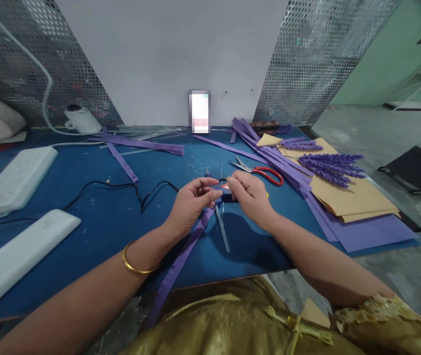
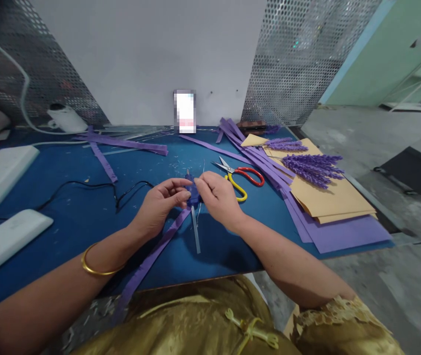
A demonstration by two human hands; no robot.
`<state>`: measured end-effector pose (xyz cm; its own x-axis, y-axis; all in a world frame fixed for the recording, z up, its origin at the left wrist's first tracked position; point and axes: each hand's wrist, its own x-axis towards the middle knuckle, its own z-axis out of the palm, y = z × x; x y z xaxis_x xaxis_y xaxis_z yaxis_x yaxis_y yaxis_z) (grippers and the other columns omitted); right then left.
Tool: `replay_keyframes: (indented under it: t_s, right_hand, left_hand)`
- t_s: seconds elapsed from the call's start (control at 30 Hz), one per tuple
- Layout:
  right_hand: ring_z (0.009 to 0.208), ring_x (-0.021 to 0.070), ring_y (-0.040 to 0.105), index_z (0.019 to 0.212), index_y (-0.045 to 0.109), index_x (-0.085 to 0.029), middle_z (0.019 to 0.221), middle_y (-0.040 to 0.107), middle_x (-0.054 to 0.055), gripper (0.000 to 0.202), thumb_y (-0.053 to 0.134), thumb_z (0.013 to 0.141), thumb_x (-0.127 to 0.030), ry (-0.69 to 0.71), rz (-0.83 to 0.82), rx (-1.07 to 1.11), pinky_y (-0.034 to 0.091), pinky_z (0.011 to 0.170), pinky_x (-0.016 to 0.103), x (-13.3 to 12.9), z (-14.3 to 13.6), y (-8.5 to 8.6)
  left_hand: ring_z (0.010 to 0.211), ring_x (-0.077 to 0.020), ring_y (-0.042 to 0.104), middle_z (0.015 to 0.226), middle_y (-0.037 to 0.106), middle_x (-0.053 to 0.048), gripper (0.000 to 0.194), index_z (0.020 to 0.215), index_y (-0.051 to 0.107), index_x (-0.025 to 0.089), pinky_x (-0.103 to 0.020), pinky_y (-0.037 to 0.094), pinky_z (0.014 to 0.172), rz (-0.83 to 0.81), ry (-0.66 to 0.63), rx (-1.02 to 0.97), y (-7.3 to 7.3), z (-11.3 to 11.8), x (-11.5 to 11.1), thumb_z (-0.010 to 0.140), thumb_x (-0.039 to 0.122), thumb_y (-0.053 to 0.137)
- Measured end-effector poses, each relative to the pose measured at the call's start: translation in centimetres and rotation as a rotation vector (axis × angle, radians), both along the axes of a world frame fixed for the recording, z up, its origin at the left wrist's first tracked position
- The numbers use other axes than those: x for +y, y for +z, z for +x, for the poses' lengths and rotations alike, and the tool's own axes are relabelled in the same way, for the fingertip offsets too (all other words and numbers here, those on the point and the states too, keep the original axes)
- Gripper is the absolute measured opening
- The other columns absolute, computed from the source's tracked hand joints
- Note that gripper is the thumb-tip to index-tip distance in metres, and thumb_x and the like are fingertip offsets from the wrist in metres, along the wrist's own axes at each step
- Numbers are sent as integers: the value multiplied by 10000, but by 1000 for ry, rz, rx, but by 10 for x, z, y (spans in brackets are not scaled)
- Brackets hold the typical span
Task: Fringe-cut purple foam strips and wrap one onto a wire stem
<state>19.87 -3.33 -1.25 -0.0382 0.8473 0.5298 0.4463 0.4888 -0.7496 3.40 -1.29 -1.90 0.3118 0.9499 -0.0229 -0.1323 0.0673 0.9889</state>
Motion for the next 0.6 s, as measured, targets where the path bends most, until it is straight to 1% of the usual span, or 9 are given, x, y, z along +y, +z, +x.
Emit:
replay_keyframes:
  t_s: [0.07,0.13,0.27,0.33,0.37,0.47,0.53,0.6]
  right_hand:
    - [516,111,391,560,400,-209,521,404,-49,410,453,965,-252,-61,-25,45,310,532,259,2,2,1]
    - [492,108,380,546,368,-215,488,385,-54,439,442,974,-282,-100,-39,95,306,505,253,4,3,1]
    - [483,100,386,518,366,-211,475,393,-54,478,499,960,-335,-116,-31,154,330,498,242,6,3,1]
    - [483,97,390,512,395,-205,477,403,-55,476,542,942,-344,-108,-22,156,342,502,241,6,3,0]
    - [484,97,400,520,421,-202,484,417,-55,460,557,935,-347,-102,-14,153,352,506,240,6,3,0]
    - [514,104,456,584,525,-195,543,497,-45,364,600,911,-336,-94,31,130,394,537,245,7,6,1]
    - [562,118,506,637,587,-194,607,555,-29,281,627,891,-307,-98,81,106,428,578,257,6,9,5]
    - [623,137,552,686,635,-198,670,605,-12,198,646,873,-263,-109,137,85,456,629,276,2,13,12]
  left_hand:
    - [575,-78,547,734,648,22,305,949,693,155,-227,461,602,-21,2,0,1,0,0,691,273,804]
    - [570,-80,551,735,656,18,301,944,696,154,-229,461,603,-31,6,0,1,1,0,690,275,803]
    - [577,-85,545,730,659,13,253,905,714,161,-230,457,605,-6,18,7,3,0,-1,700,286,794]
    - [557,-85,530,671,632,17,181,814,716,158,-226,443,583,39,43,20,3,-1,-1,735,314,764]
    - [538,-85,518,630,609,19,191,754,709,155,-224,429,560,63,63,36,3,-3,0,758,342,743]
    - [483,-85,476,533,548,18,358,623,667,150,-218,361,474,105,111,132,3,-7,6,808,456,677]
    - [466,-84,459,518,536,17,399,616,663,149,-217,323,445,113,120,200,1,-10,11,813,497,659]
    - [463,-80,452,527,536,19,385,639,671,149,-214,310,439,121,122,233,-1,-12,15,805,497,668]
